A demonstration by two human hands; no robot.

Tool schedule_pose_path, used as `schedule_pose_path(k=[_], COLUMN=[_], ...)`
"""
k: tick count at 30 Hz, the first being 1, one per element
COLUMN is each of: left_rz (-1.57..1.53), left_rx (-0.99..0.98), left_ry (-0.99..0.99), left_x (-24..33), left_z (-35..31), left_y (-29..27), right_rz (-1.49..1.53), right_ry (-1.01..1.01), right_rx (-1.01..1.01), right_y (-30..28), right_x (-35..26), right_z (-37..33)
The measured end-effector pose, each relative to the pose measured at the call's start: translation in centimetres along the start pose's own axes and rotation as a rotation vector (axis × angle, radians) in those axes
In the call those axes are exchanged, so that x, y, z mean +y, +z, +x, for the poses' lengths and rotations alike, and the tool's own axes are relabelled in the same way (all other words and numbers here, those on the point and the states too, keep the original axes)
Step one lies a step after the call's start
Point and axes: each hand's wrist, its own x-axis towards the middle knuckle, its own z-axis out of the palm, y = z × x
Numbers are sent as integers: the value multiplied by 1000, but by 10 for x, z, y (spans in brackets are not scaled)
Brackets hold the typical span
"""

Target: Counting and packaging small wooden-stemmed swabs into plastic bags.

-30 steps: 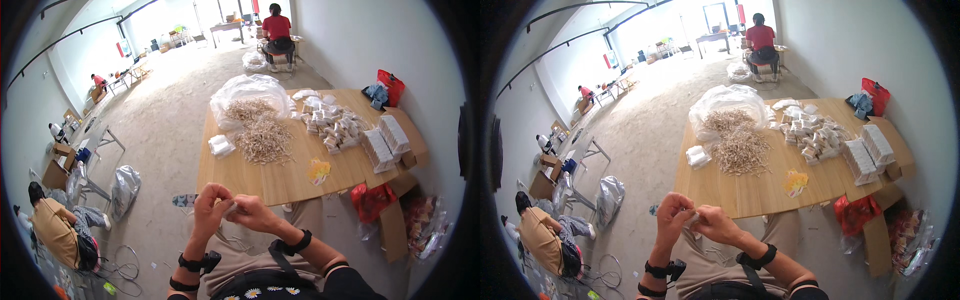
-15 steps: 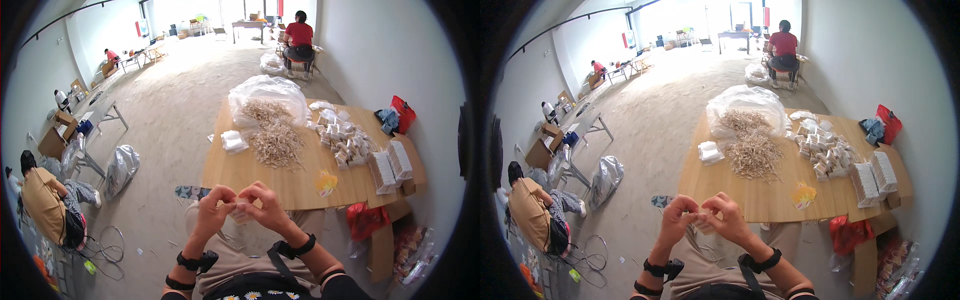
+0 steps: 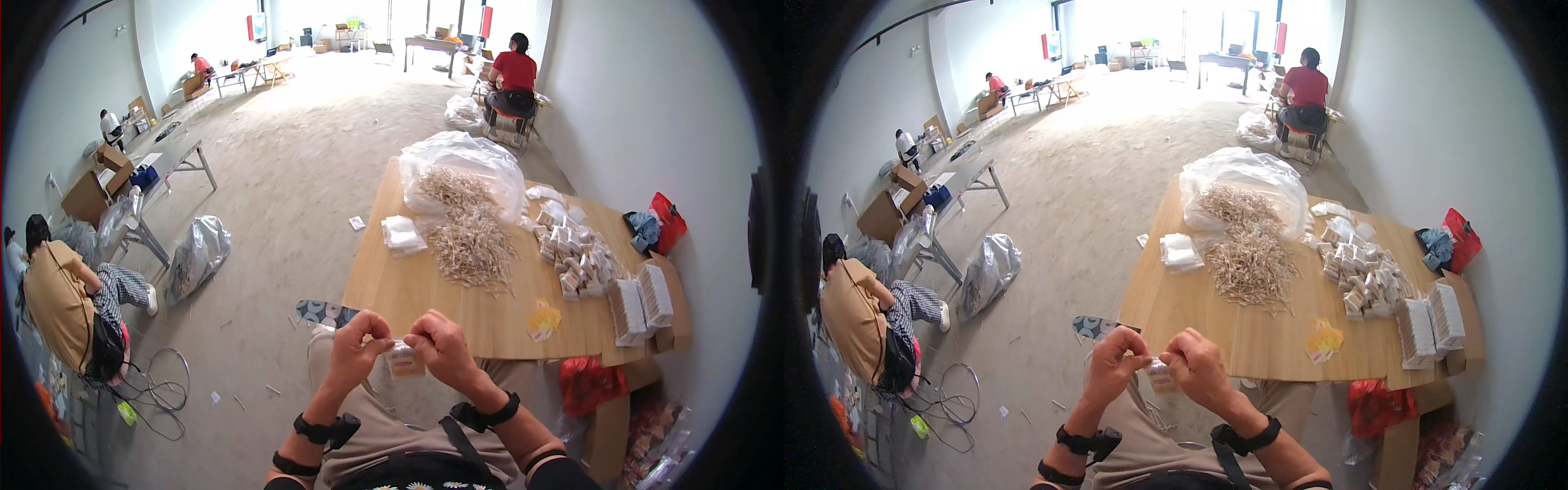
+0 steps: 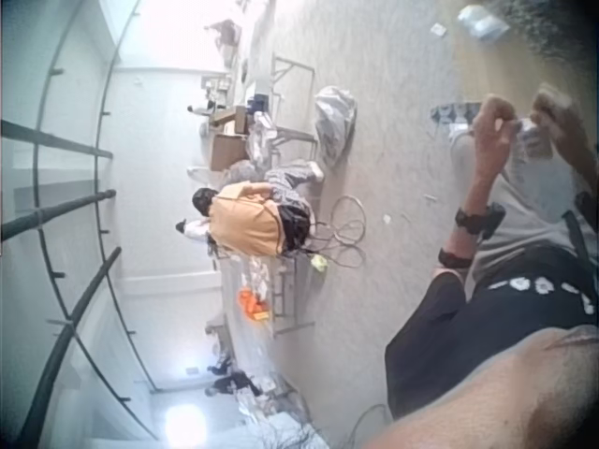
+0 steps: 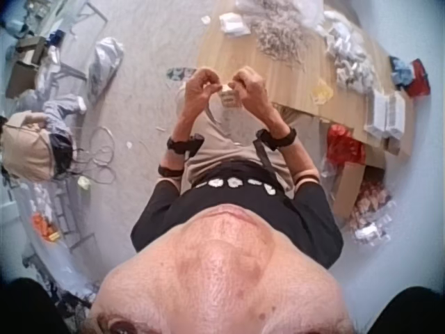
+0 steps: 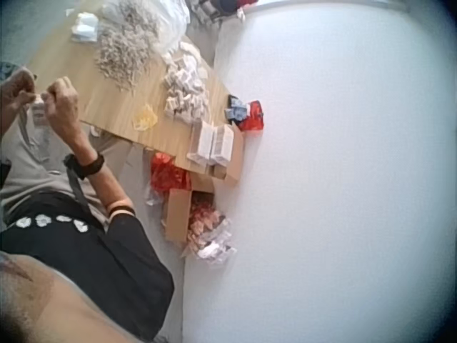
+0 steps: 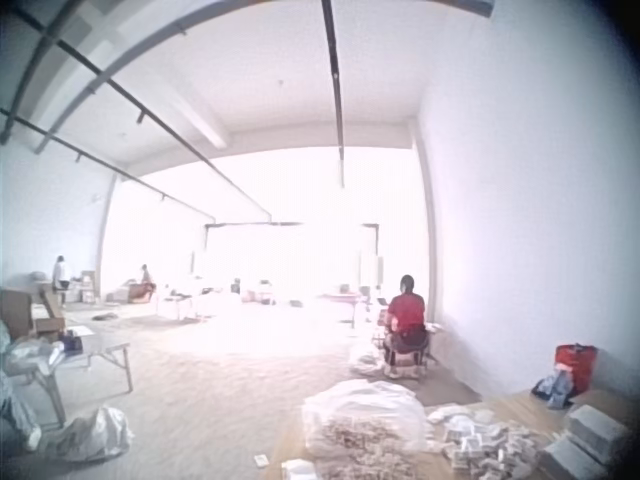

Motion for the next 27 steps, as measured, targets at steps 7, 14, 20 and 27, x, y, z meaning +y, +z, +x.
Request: schedule_pose_path(k=[7,14,20,27], left_rz=[113,-108,-88,-136], left_rx=[-85,-23,-55,-103], left_ry=[-9,-50,-52,-66], left_x=[3,-5,-11,-11], left_z=[1,2,2,-1], left_y=[-2,-1,0,2], right_rz=[-69,-50,-69,-47], right_ry=[-62,-13,-16,58], right_rx=[-165,-125,-143,-236], right_y=[0,0,-1,1], right_x=[6,6,10,7], right_z=[2,-2,-8,-12])
